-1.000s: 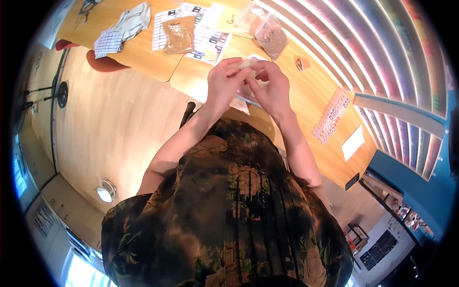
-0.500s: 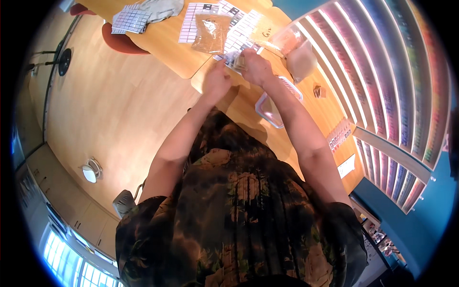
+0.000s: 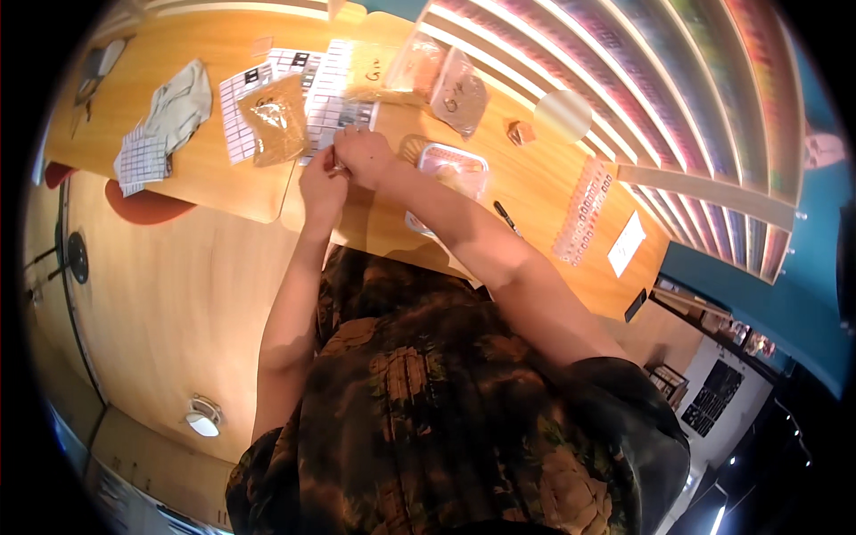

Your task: The person stands at a wooden counter and repeatedly scoops granular material from a pink basket into small clear plastic bags. They seal each bag and place it on the counter. The person handles multiple bags and the basket throughout the sequence.

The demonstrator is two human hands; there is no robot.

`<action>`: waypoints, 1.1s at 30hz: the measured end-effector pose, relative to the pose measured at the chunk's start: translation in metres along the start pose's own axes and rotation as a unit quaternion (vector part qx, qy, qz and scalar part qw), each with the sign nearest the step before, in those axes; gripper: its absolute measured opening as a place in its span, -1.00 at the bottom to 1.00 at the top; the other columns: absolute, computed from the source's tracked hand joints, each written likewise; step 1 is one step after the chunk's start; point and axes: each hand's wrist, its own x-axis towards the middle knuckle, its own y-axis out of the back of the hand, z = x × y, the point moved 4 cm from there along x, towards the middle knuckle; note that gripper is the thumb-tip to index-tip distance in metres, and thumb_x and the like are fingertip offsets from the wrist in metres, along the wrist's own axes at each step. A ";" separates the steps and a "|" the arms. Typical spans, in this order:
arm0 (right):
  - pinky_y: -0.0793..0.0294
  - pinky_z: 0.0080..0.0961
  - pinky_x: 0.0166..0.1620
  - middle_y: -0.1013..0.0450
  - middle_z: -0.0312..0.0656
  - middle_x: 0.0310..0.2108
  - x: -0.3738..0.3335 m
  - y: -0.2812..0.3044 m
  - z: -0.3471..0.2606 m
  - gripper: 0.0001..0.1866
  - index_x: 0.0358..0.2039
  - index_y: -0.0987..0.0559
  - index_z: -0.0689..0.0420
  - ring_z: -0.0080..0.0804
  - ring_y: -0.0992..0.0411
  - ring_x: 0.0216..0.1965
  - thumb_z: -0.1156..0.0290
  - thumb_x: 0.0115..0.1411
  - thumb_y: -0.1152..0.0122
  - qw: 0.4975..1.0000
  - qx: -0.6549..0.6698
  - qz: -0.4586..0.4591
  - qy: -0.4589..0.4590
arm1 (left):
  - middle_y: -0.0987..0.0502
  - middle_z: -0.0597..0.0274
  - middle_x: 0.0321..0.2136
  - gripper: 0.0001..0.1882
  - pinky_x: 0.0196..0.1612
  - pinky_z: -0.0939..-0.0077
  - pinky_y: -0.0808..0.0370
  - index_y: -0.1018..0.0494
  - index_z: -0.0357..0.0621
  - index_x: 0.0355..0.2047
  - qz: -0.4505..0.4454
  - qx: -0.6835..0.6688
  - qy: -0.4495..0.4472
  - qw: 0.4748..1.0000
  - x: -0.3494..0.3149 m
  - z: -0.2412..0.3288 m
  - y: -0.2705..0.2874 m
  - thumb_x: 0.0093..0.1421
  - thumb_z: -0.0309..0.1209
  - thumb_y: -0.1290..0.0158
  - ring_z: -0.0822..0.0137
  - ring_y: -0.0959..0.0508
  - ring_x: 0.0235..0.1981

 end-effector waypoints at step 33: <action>-0.41 -0.22 0.10 -0.35 -0.07 0.05 -0.193 0.065 0.279 -0.22 0.16 -0.37 -0.02 -0.08 -0.35 0.10 -0.04 -0.04 -0.41 0.900 0.072 0.075 -0.424 | -0.60 0.13 -0.27 -0.75 -0.10 0.60 -0.55 -0.49 -0.39 -0.10 -0.061 -0.166 0.132 0.975 -0.115 0.069 -0.013 0.21 -0.70 -0.01 0.42 -0.60 -0.23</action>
